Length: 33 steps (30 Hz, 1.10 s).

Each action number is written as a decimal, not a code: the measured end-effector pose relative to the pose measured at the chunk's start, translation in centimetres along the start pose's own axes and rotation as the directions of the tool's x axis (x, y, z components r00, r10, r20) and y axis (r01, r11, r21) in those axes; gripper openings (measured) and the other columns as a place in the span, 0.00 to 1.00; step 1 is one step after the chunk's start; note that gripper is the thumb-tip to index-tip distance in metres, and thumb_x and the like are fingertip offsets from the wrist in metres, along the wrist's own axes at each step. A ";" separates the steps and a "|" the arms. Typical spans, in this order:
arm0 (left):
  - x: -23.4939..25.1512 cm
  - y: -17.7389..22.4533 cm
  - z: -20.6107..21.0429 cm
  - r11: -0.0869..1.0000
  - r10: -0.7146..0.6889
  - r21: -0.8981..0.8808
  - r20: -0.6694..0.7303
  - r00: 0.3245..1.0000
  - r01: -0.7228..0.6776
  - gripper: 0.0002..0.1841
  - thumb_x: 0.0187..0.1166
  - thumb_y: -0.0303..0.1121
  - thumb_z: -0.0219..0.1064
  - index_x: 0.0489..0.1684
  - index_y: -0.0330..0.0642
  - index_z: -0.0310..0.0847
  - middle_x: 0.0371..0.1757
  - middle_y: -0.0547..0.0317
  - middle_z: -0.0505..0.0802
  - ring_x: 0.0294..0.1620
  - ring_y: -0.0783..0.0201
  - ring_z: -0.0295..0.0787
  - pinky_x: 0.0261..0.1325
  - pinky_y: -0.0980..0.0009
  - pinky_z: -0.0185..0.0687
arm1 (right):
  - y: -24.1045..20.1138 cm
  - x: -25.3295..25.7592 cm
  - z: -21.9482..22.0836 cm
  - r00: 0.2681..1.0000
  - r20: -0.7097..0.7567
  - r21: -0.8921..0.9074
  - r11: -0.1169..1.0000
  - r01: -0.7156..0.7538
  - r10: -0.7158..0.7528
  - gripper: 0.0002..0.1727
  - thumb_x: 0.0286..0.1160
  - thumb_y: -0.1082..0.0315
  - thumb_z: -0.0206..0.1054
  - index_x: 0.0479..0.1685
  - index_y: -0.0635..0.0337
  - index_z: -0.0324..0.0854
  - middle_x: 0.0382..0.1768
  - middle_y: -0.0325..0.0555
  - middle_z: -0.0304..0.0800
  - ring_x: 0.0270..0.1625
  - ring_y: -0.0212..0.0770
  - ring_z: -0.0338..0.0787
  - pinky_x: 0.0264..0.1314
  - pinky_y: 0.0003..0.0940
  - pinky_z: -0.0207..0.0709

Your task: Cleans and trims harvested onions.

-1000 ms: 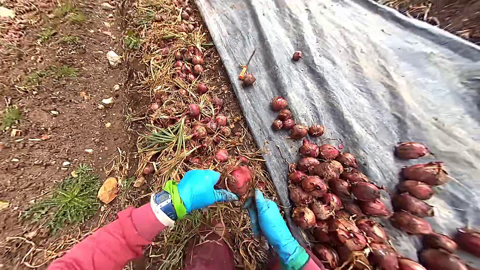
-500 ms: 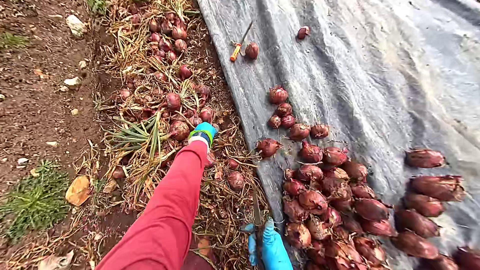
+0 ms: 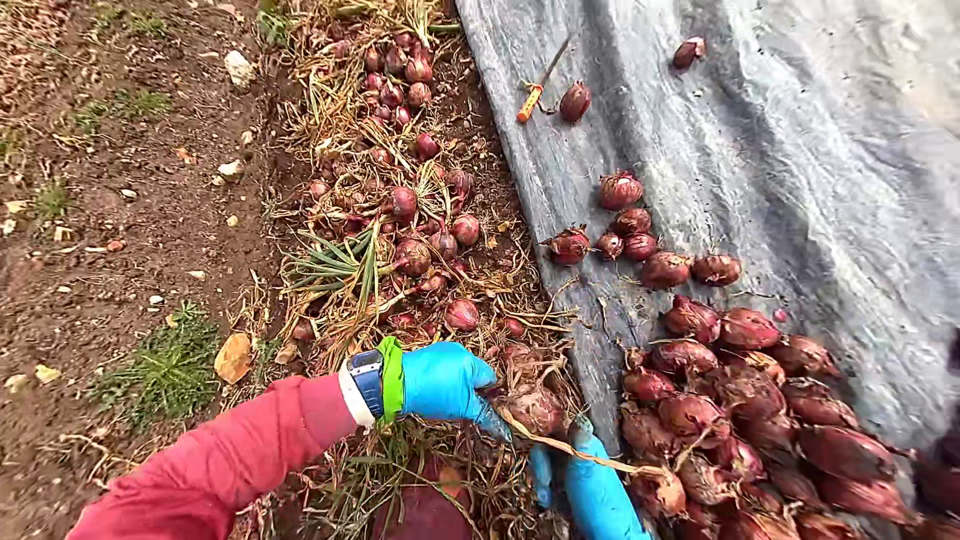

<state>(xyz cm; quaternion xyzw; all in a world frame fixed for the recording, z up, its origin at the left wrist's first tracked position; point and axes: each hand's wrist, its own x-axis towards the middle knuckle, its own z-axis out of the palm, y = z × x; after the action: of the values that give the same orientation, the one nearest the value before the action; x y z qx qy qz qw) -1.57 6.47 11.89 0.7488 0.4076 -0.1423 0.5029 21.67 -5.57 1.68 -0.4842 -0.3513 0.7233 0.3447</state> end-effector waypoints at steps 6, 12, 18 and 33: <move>-2.5 3.7 3.4 0.998 -0.070 -0.006 -0.210 0.975 0.070 0.25 0.72 0.59 0.77 0.31 0.42 0.87 0.30 0.57 0.90 0.36 0.59 0.88 0.44 0.52 0.84 | -0.5 -4.3 -1.1 0.984 -0.099 -0.034 0.989 0.145 -0.148 0.44 0.87 0.29 0.35 0.38 0.59 0.86 0.12 0.42 0.79 0.09 0.39 0.79 0.10 0.37 0.78; -0.5 9.4 6.4 0.931 -0.029 0.360 -0.070 0.997 0.052 0.23 0.88 0.54 0.60 0.38 0.42 0.86 0.37 0.49 0.92 0.44 0.47 0.91 0.45 0.39 0.83 | 0.2 -5.0 -1.9 0.997 0.049 -0.337 0.939 0.075 -0.062 0.50 0.63 0.11 0.40 0.32 0.51 0.83 0.13 0.39 0.78 0.11 0.38 0.77 0.12 0.37 0.76; 8.9 -4.2 -1.3 0.782 -0.470 0.119 -0.530 0.705 0.611 0.15 0.83 0.47 0.63 0.47 0.50 0.91 0.50 0.49 0.96 0.56 0.45 0.94 0.54 0.35 0.86 | 1.5 -2.3 -5.2 0.942 -0.336 0.025 1.000 0.019 -0.010 0.52 0.83 0.27 0.20 0.42 0.60 0.84 0.10 0.43 0.77 0.08 0.40 0.77 0.09 0.39 0.77; 0.1 -9.8 -0.1 0.885 -0.348 0.207 -0.301 0.888 0.417 0.34 0.60 0.74 0.75 0.49 0.55 0.90 0.47 0.62 0.96 0.49 0.57 0.94 0.53 0.42 0.88 | 5.3 4.5 2.8 0.981 0.154 0.279 0.948 -0.155 0.115 0.48 0.68 0.18 0.53 0.50 0.61 0.84 0.15 0.44 0.81 0.11 0.41 0.81 0.12 0.38 0.82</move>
<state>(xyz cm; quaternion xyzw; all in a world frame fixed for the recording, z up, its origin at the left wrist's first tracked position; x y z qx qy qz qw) -8.95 8.18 5.63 0.7253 0.5868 -0.1949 0.3028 16.86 -4.99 -4.03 -0.4010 -0.2304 0.8202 0.3367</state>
